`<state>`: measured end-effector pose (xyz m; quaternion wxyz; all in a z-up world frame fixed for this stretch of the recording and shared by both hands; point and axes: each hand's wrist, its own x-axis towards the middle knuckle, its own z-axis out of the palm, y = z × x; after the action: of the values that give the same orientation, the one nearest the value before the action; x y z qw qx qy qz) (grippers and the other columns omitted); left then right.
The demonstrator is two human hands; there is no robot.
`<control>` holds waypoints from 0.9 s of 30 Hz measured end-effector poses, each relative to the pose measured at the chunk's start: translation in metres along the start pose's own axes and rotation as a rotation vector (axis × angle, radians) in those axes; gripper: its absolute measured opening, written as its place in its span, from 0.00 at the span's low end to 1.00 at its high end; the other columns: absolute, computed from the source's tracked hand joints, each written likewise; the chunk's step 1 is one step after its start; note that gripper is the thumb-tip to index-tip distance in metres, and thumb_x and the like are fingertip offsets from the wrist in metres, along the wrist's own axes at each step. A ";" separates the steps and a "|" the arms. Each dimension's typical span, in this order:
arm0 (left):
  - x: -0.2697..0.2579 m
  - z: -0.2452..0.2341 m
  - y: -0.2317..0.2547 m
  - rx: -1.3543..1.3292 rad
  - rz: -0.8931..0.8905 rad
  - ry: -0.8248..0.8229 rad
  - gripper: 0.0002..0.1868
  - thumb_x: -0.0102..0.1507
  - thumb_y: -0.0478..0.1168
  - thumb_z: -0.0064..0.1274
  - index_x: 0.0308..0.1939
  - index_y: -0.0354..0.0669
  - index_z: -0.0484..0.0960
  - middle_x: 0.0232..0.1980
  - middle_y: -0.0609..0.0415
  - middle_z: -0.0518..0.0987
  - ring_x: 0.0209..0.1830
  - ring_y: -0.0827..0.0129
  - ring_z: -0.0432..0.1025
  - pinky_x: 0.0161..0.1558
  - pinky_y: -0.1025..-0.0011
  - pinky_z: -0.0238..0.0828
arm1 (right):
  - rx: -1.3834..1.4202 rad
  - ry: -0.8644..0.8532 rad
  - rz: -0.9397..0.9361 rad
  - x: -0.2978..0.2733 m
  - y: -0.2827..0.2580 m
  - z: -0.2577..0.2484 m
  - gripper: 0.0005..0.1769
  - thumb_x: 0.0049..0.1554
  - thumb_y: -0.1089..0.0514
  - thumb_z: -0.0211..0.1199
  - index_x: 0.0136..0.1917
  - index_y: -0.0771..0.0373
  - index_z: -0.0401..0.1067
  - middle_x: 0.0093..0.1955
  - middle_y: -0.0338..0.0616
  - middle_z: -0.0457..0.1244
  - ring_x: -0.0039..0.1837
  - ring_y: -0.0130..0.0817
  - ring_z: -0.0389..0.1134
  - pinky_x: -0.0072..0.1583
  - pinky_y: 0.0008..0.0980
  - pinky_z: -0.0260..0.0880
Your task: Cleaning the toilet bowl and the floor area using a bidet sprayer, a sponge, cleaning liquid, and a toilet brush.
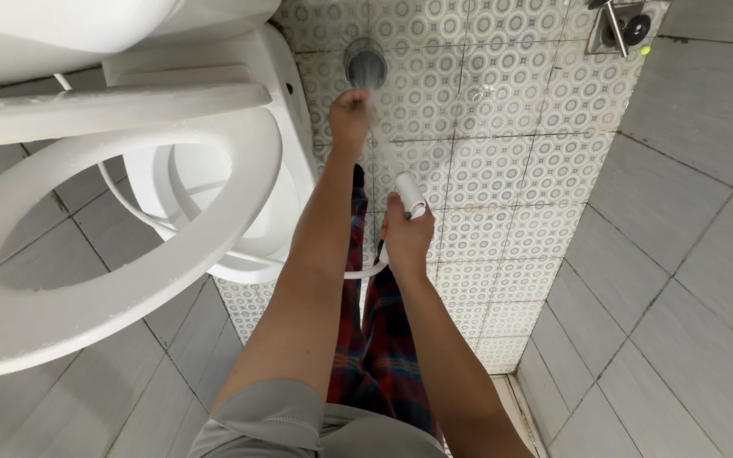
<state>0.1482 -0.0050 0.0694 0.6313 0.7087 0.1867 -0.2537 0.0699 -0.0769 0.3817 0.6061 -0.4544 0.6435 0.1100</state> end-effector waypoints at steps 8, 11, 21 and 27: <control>-0.001 0.001 0.022 0.124 -0.243 -0.032 0.11 0.73 0.38 0.48 0.44 0.35 0.84 0.33 0.53 0.79 0.26 0.70 0.68 0.29 0.69 0.68 | 0.007 -0.047 0.020 -0.003 0.015 -0.005 0.09 0.61 0.56 0.60 0.42 0.64 0.71 0.27 0.36 0.59 0.27 0.22 0.58 0.31 0.26 0.60; 0.011 0.003 -0.023 -0.155 -0.042 -0.233 0.07 0.67 0.32 0.53 0.45 0.32 0.84 0.39 0.56 0.81 0.32 0.75 0.72 0.34 0.71 0.72 | 0.045 -0.011 -0.024 0.005 0.033 -0.007 0.10 0.61 0.57 0.61 0.42 0.66 0.71 0.27 0.36 0.59 0.27 0.22 0.58 0.31 0.26 0.58; -0.022 0.013 0.065 0.242 -0.187 -0.034 0.24 0.77 0.46 0.49 0.30 0.33 0.72 0.24 0.59 0.67 0.21 0.72 0.60 0.24 0.71 0.58 | 0.053 -0.012 0.012 -0.007 0.006 -0.017 0.10 0.59 0.56 0.63 0.44 0.66 0.70 0.29 0.36 0.60 0.30 0.21 0.60 0.33 0.25 0.62; -0.035 0.021 0.083 -0.282 -0.439 -0.128 0.03 0.66 0.30 0.50 0.36 0.40 0.77 0.36 0.54 0.77 0.31 0.65 0.77 0.30 0.66 0.77 | 0.138 -0.059 -0.012 -0.012 0.020 -0.020 0.08 0.60 0.58 0.61 0.45 0.66 0.70 0.29 0.35 0.59 0.29 0.20 0.56 0.31 0.26 0.56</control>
<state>0.1663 -0.0352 0.1548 0.6641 0.5390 0.3291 -0.4001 0.0400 -0.0744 0.3891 0.6552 -0.4121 0.6287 0.0751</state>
